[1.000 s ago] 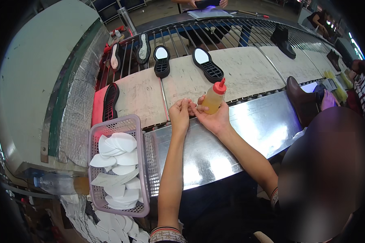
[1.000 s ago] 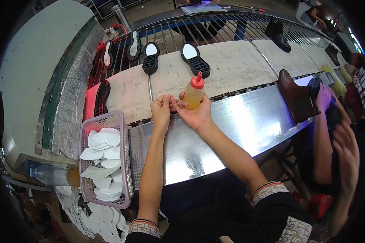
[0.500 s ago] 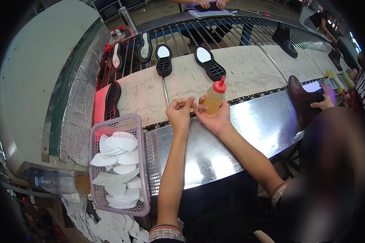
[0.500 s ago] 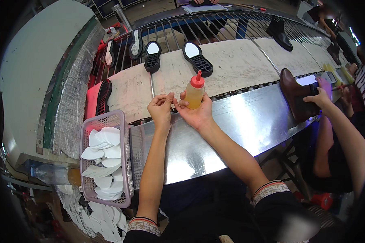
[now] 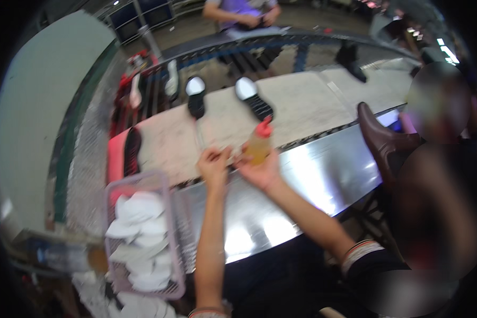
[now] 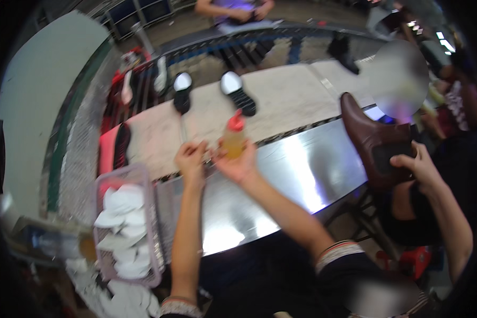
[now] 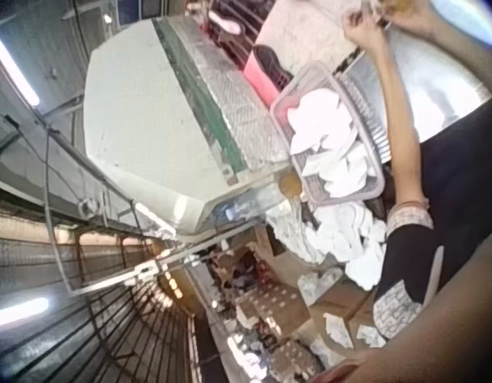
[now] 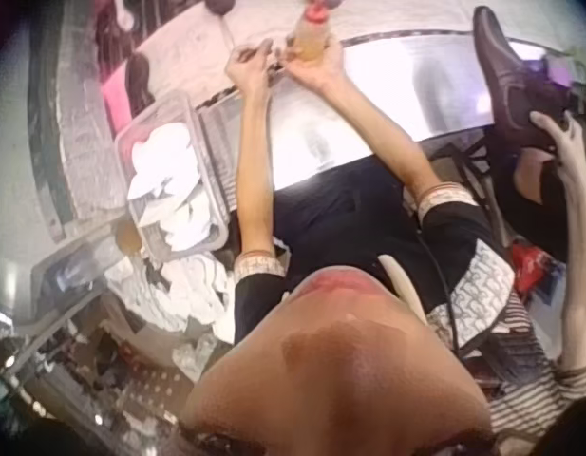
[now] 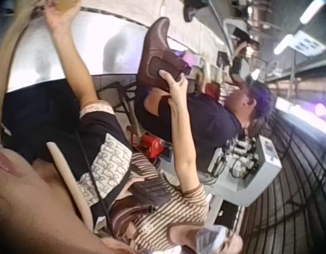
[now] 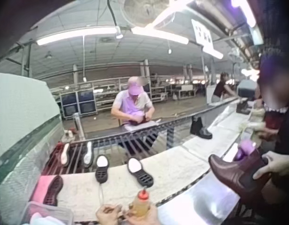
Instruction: Apply adhesive from a squeeze bottle onto shoe insole components and place them on the conveyor.
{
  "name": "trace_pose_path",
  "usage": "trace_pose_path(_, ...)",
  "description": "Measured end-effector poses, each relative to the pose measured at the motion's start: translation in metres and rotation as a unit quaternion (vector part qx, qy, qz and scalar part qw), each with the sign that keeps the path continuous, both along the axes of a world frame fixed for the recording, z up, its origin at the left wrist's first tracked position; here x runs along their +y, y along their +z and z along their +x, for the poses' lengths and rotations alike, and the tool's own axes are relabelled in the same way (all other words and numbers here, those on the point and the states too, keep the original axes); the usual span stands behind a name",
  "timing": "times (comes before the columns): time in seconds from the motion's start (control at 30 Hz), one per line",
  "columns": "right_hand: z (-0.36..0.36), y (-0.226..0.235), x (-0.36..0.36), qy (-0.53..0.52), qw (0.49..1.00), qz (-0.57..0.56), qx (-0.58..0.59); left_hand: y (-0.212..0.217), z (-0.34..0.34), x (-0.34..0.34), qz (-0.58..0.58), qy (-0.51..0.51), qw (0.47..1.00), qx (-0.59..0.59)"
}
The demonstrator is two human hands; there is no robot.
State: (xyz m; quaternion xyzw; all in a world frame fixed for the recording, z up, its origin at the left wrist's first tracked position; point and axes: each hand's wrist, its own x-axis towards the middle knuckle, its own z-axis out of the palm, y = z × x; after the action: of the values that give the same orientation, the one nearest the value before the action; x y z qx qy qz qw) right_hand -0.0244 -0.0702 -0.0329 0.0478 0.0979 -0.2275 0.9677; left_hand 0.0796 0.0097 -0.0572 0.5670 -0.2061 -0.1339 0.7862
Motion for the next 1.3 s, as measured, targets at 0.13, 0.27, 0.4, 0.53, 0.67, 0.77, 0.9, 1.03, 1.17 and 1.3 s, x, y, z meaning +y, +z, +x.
trace_pose_path(0.13, 0.006, -0.011, -0.001, 0.016, 0.999, 0.036, -0.008, 0.002, 0.001, 0.004, 0.046, -0.010, 0.998, 0.043)
trace_pose_path(0.27, 0.009, -0.001, 0.007, 0.013, 1.000, 0.018, 0.008, 0.003, 0.003, 0.013, 0.016, -0.022, 1.000, 0.007)
trace_pose_path(0.4, 0.005, -0.005, 0.000, 0.018, 1.000, 0.004, -0.011, 0.000, 0.000, 0.004, -0.005, -0.057, 0.998, -0.018)
trace_pose_path(0.53, 0.008, -0.005, 0.002, 0.014, 1.000, 0.011, -0.013, -0.003, 0.001, 0.005, 0.002, -0.023, 0.999, -0.022)
trace_pose_path(0.67, 0.008, -0.007, 0.002, 0.009, 1.000, 0.025, -0.002, 0.000, 0.001, 0.011, 0.024, 0.024, 0.999, -0.011)
trace_pose_path(0.77, 0.008, -0.006, 0.005, 0.024, 0.999, 0.019, -0.034, -0.005, 0.004, 0.012, 0.019, 0.043, 0.999, -0.016)
trace_pose_path(0.9, 0.005, -0.001, -0.002, 0.017, 0.999, -0.036, -0.034, -0.006, 0.007, 0.013, -0.002, 0.067, 0.998, -0.008)
trace_pose_path(1.03, 0.001, 0.000, -0.009, 0.010, 0.993, -0.089, -0.073, -0.006, 0.009, 0.012, -0.049, 0.072, 0.996, 0.027)
trace_pose_path(1.17, 0.000, 0.003, -0.015, -0.004, 0.995, -0.089, -0.046, -0.007, 0.012, 0.012, -0.063, 0.071, 0.994, 0.051)
trace_pose_path(1.3, 0.003, -0.003, -0.018, -0.016, 0.993, -0.096, -0.060, -0.008, 0.016, 0.014, -0.071, 0.065, 0.994, 0.055)
